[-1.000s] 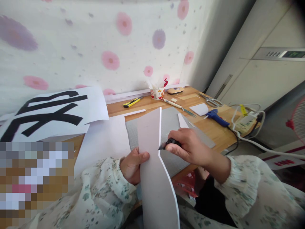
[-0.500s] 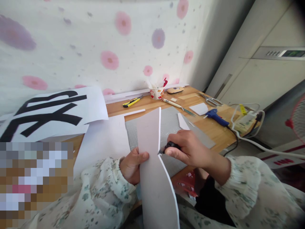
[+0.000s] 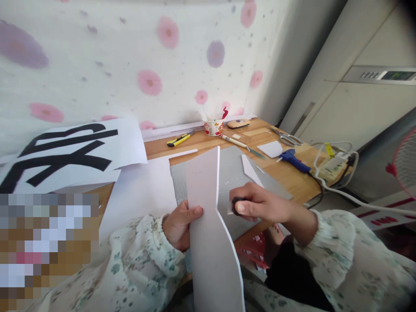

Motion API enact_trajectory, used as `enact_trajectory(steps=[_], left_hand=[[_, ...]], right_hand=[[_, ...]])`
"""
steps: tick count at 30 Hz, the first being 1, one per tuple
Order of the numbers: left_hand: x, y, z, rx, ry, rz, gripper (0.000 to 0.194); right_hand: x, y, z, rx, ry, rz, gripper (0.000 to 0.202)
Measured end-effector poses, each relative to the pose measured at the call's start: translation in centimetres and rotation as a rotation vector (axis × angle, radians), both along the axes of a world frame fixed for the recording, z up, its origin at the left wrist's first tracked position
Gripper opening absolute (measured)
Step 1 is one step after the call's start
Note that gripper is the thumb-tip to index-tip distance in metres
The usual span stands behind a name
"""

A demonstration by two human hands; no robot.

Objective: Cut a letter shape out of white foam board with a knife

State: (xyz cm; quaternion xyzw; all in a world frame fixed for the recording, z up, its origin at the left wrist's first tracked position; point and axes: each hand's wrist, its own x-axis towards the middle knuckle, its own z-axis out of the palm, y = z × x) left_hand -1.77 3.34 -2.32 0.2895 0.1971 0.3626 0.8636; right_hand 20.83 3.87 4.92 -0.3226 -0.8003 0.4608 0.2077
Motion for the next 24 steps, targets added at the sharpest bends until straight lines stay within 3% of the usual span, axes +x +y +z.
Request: enact_trajectory(steps=[2,5,8,14,18,24], left_hand=[[0.0,0.0,0.0,-0.01,0.004,0.004,0.036],[0.1,0.0,0.1,-0.021,0.002,0.007,0.034],[0.2,0.0,0.3,-0.029,0.02,0.015,0.034],[0.3,-0.1,0.5,-0.045,0.044,0.024,0.038],[0.3,0.0,0.6,-0.052,0.056,0.042,0.036],[0.4,0.1,0.9,-0.08,0.098,0.108,0.04]], right_hand=[[0.1,0.2,-0.4,0.013,0.08,-0.102,0.054],[0.0,0.4,-0.8,0.228,0.093,-0.339,0.05],[-0.1,0.5,-0.7,0.407,0.067,-0.447,0.041],[-0.6,1.0,-0.5,0.606,0.031,-0.511,0.019],[-0.9,1.2,-1.3,0.738,-0.003,-0.492,0.027],[-0.4,0.9,-2.0,0.629,0.01,-0.515,0.026]])
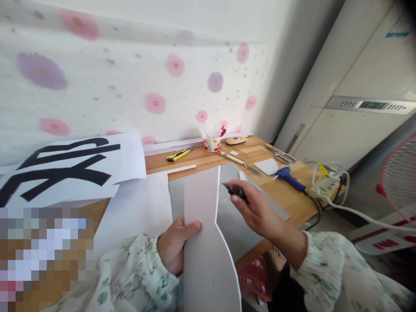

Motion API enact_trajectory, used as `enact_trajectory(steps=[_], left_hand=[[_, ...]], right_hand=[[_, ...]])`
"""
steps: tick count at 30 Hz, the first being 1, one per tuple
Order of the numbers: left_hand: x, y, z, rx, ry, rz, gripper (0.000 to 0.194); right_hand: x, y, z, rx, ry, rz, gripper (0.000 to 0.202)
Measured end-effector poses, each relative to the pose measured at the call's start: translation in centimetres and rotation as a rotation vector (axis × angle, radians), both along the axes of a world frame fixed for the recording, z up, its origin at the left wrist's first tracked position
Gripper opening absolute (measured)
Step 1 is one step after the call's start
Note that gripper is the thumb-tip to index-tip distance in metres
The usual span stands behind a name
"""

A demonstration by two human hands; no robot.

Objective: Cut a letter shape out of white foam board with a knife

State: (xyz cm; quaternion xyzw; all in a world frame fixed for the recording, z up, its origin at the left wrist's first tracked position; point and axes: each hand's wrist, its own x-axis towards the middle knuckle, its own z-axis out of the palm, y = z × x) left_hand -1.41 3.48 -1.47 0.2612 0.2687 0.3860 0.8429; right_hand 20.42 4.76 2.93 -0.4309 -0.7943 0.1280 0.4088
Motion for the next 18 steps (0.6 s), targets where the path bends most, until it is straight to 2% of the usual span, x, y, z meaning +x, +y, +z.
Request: enact_trajectory(steps=[4,9,11,18], left_hand=[[-0.3,0.5,1.3,0.04,0.077,0.048,0.039],[-0.6,1.3,3.5,0.192,0.277,0.189,0.037],[-0.6,1.2,3.6,0.238,0.358,0.21,0.038],[-0.5,-0.1,3.5,0.434,0.634,0.144,0.043]], right_hand=[[0.6,0.4,0.4,0.015,0.105,-0.02,0.034],[1.1,1.4,0.2,-0.121,0.3,-0.118,0.033],[1.1,1.7,-0.1,-0.137,0.326,-0.115,0.033],[1.0,1.8,-0.3,-0.126,0.375,-0.158,0.034]])
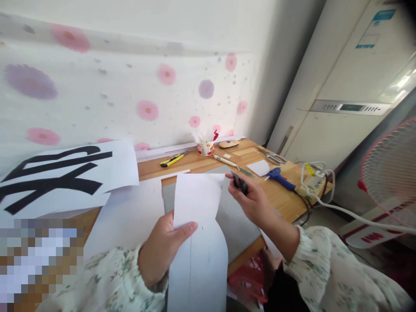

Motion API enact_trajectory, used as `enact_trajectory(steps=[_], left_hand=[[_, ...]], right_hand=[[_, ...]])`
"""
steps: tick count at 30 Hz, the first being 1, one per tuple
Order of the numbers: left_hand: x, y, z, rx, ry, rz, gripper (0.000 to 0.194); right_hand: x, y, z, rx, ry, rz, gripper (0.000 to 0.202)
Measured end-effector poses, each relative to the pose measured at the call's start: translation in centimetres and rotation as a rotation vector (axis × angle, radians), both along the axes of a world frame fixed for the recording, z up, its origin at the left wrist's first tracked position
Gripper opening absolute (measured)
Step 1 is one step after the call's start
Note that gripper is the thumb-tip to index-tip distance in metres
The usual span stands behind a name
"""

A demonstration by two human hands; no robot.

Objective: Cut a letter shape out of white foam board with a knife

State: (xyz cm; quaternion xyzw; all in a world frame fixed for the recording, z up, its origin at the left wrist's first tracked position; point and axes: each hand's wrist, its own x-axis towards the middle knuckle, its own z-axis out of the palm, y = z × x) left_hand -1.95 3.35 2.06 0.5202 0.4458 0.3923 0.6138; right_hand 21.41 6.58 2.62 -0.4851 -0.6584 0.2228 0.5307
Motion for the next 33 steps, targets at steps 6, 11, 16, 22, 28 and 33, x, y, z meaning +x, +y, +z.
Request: enact_trajectory(steps=[6,11,16,22,28,33], left_hand=[[0.1,-0.3,0.5,0.059,0.081,-0.017,0.046],[0.0,-0.4,0.1,0.053,0.132,-0.005,0.045],[0.1,0.1,-0.5,-0.042,-0.018,0.073,0.045],[0.2,1.1,-0.5,-0.163,-0.289,0.125,0.039],[-2.3,1.8,3.9,-0.033,-0.257,-0.11,0.041],[-4.0,2.5,9.2,0.05,0.272,-0.419,0.051]], right_hand=[[0.3,-0.3,0.0,-0.058,0.105,0.002,0.035],[0.2,-0.2,0.2,-0.072,0.121,0.043,0.034],[0.2,-0.1,-0.1,-0.131,0.069,0.019,0.036],[-0.3,-0.7,-0.1,-0.216,-0.007,0.061,0.031],[0.1,-1.4,1.8,-0.177,0.376,0.16,0.036],[0.9,-1.9,3.5,-0.267,0.594,0.401,0.039]])
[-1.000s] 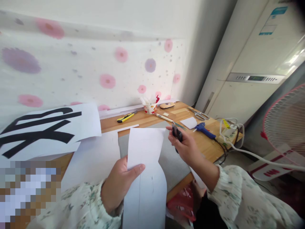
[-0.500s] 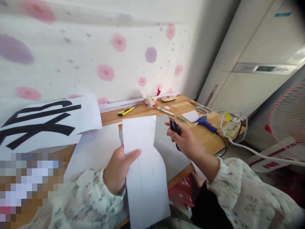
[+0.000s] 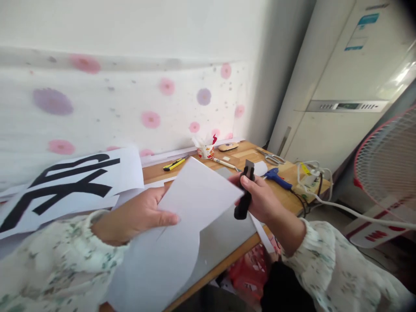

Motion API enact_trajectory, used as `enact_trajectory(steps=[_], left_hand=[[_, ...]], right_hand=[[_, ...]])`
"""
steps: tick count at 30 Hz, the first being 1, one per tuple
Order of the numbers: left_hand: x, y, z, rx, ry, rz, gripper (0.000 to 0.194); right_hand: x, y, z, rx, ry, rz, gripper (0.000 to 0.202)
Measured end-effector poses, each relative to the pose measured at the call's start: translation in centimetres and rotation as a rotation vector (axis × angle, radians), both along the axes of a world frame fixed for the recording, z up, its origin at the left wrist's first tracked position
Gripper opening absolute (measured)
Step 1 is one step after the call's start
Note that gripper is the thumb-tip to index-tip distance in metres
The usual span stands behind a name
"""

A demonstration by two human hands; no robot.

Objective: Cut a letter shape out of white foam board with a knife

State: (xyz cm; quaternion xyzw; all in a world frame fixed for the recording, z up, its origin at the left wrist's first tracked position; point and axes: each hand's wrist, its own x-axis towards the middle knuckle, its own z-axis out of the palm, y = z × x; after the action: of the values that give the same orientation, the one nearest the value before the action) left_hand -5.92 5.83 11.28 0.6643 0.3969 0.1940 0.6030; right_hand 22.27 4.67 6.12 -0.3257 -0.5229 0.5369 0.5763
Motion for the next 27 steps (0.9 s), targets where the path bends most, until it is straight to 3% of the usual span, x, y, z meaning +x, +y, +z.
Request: enact_trajectory(steps=[5,7,9,11,14,16,19,25,27], left_hand=[[1.4,2.2,4.4,0.338,0.539,-0.339,0.039],[2.5,3.3,5.2,0.43,0.683,-0.394,0.037],[3.5,3.8,5.2,0.623,0.759,-0.361,0.047],[4.6,3.3,4.2,0.919,0.744,-0.259,0.073],[6.4,0.9,1.4,1.289,0.684,-0.152,0.118],[7.5,-1.0,-0.7,1.408,0.703,-0.092,0.115],[8.4,-2.4,-3.0,1.432,0.723,-0.007,0.104],[6.3,-1.7,-3.7,1.493,0.605,-0.059,0.079],[5.1,-1.4,-4.0,1.515,0.561,-0.067,0.074]], right_hand=[[0.1,-1.0,0.6,-0.044,-0.133,0.176,0.037],[-0.2,-1.3,0.5,-0.077,-0.196,0.174,0.033],[-0.6,-1.4,0.3,-0.105,-0.2,0.095,0.03],[-0.9,-1.5,0.0,-0.117,-0.17,-0.012,0.027],[-1.1,-1.7,-0.5,-0.131,-0.125,-0.118,0.024],[-1.1,-1.9,-0.7,-0.145,-0.109,-0.142,0.023],[-0.9,-2.6,-0.8,-0.135,-0.106,-0.119,0.027],[1.2,-4.5,-0.7,0.163,-0.285,0.369,0.037],[1.6,-4.9,-0.8,0.175,-0.418,0.426,0.034]])
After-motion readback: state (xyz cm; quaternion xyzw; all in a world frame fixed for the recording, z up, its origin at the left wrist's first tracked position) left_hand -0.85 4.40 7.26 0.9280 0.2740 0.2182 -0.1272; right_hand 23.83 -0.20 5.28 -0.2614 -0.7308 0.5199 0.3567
